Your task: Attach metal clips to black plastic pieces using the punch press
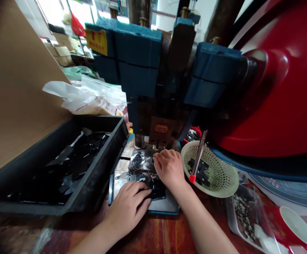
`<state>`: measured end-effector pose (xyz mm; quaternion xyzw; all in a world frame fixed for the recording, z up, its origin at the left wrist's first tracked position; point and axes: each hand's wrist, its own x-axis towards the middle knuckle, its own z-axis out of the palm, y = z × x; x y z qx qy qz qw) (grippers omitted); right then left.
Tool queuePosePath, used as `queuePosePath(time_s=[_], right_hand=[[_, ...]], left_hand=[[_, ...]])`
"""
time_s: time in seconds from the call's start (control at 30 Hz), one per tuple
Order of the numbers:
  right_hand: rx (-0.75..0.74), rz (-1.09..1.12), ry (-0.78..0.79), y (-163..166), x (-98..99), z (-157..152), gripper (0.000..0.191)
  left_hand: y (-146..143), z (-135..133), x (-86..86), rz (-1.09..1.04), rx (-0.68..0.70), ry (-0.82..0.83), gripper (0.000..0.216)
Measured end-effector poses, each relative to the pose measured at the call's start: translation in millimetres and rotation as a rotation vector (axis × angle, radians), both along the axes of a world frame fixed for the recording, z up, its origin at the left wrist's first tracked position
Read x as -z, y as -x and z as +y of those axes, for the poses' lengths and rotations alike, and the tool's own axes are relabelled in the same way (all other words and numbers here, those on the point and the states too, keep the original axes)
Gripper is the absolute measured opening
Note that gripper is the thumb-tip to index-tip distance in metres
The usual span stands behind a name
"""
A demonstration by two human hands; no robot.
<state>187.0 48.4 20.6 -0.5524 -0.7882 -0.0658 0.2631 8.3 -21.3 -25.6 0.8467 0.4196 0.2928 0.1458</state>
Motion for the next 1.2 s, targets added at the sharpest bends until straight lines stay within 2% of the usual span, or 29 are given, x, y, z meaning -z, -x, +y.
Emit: queuePosePath(time_s=[0.23, 0.33, 0.4, 0.47, 0.53, 0.63, 0.7, 0.9, 0.97, 1.03, 1.13, 1.2], right_hand=[[-0.067, 0.144, -0.048, -3, 10.9, -2, 0.026], [-0.107, 0.246, -0.064, -6, 13.6, -6, 0.027], [-0.082, 0.326, -0.049, -7, 13.3, -14, 0.026], [-0.036, 0.437, 0.038, -8, 12.7, -25, 0.025], [-0.02, 0.584, 0.201, -7, 13.1, -37, 0.025], [-0.043, 0.754, 0.44, -2, 15.7, -53, 0.028], [-0.058, 0.818, 0.544, 2, 17.7, -61, 0.032], [-0.106, 1.111, 0.751, 15, 18.9, -80, 0.036], [-0.113, 1.185, 0.742, 16, 19.2, -82, 0.034], [-0.126, 1.169, 0.665, 17, 20.2, -82, 0.03], [-0.185, 0.988, 0.452, 18, 20.9, -80, 0.023], [-0.188, 0.892, 0.345, 19, 19.6, -77, 0.014]], left_hand=[[-2, 3, 2.6, -0.084, -0.019, -0.027, 0.02], [-1, 6, 0.2, -0.172, -0.06, -0.027, 0.02], [2, 8, -3.5, -0.254, -0.097, 0.02, 0.02], [5, 11, -7.8, -0.338, -0.143, 0.138, 0.021], [7, 15, -11.1, -0.424, -0.195, 0.298, 0.023], [7, 22, -14.3, -0.576, -0.259, 0.532, 0.028], [5, 25, -17.2, -0.677, -0.29, 0.658, 0.032], [-4, 27, -32.6, -0.907, -0.337, 0.854, 0.038], [-6, 26, -34.6, -0.969, -0.328, 0.888, 0.036], [-8, 24, -33.3, -1.023, -0.31, 0.927, 0.035], [-14, 20, -27.6, -1.052, -0.257, 0.987, 0.034], [-18, 16, -23.9, -0.981, -0.184, 1.025, 0.036]])
